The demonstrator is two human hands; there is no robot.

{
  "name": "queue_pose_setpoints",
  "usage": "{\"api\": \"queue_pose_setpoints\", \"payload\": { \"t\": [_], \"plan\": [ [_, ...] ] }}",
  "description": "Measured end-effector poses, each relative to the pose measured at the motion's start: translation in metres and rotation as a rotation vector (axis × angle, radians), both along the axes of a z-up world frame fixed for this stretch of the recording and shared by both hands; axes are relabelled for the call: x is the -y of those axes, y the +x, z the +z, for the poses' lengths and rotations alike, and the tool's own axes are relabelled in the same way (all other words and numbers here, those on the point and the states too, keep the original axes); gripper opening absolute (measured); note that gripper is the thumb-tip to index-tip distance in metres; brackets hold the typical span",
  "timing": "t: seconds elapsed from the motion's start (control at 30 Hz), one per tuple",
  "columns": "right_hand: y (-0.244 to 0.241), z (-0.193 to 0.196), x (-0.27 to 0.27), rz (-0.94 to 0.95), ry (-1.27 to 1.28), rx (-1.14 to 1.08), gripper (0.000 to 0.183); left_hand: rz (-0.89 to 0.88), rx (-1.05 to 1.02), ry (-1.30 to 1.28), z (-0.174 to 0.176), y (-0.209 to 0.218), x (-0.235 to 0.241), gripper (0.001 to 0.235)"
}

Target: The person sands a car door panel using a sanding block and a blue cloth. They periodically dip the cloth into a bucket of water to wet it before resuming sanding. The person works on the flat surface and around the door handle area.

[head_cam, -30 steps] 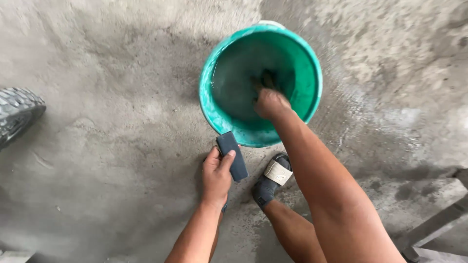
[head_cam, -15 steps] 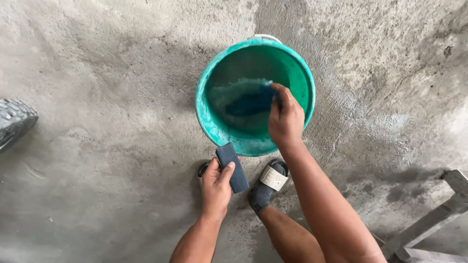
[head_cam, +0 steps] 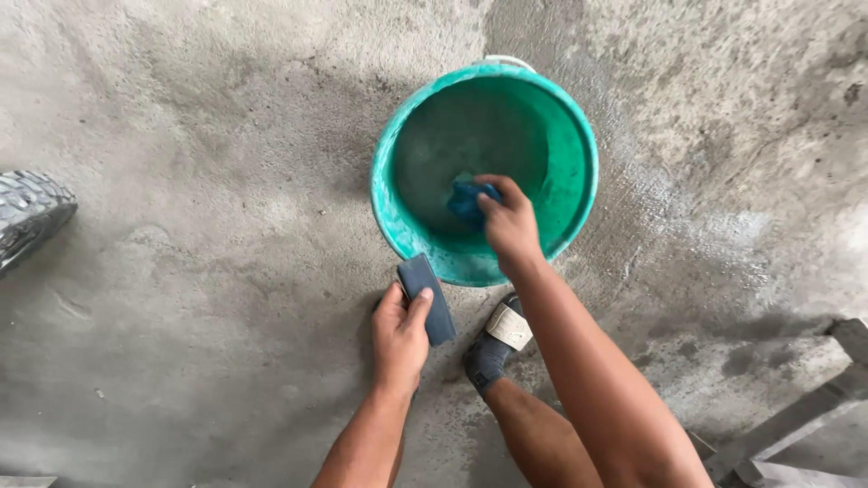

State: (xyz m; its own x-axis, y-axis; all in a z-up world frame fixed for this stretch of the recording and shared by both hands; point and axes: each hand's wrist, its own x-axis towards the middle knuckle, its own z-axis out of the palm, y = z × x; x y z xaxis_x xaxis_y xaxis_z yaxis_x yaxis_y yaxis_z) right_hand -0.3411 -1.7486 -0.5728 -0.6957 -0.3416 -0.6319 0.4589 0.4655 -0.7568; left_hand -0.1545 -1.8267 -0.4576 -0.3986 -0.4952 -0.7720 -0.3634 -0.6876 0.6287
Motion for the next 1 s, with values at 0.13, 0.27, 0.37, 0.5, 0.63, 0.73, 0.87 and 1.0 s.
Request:
{"api": "queue_pose_setpoints", "payload": {
  "t": [0.13, 0.27, 0.37, 0.5, 0.63, 0.73, 0.87, 1.0],
  "plan": [
    [0.004, 0.194, -0.003, -0.357, -0.254, 0.315, 0.03, -0.044, 0.036, -0.172, 0.001, -0.034, 0.017, 0.01],
    [0.014, 0.245, 0.008, -0.608, -0.36, 0.307, 0.03, 0.014, 0.063, -0.234, 0.019, -0.082, 0.02, 0.011],
    [0.026, 0.189, 0.018, -0.505, -0.219, 0.017, 0.024, 0.018, -0.145, -0.195, 0.023, -0.093, 0.009, 0.018],
    [0.004, 0.101, 0.026, -0.285, -0.138, -0.362, 0.014, -0.102, 0.143, -0.325, 0.004, -0.079, 0.023, 0.012],
    [-0.034, 0.021, 0.02, -0.228, -0.126, -0.519, 0.01, -0.068, 0.127, -0.393, 0.008, -0.057, 0.03, 0.013],
    [-0.04, -0.048, 0.012, 0.06, 0.38, -0.446, 0.031, -0.189, 0.042, -0.367, 0.015, -0.046, 0.028, 0.014],
    [-0.006, -0.173, -0.037, 0.603, 0.586, -0.357, 0.06, -0.262, 0.041, -0.391, -0.008, -0.016, 0.011, 0.013],
    [0.004, -0.067, -0.01, 0.342, 0.433, -0.296, 0.037, -0.277, 0.121, -0.355, 0.001, -0.017, 0.016, 0.015]
  ]
}}
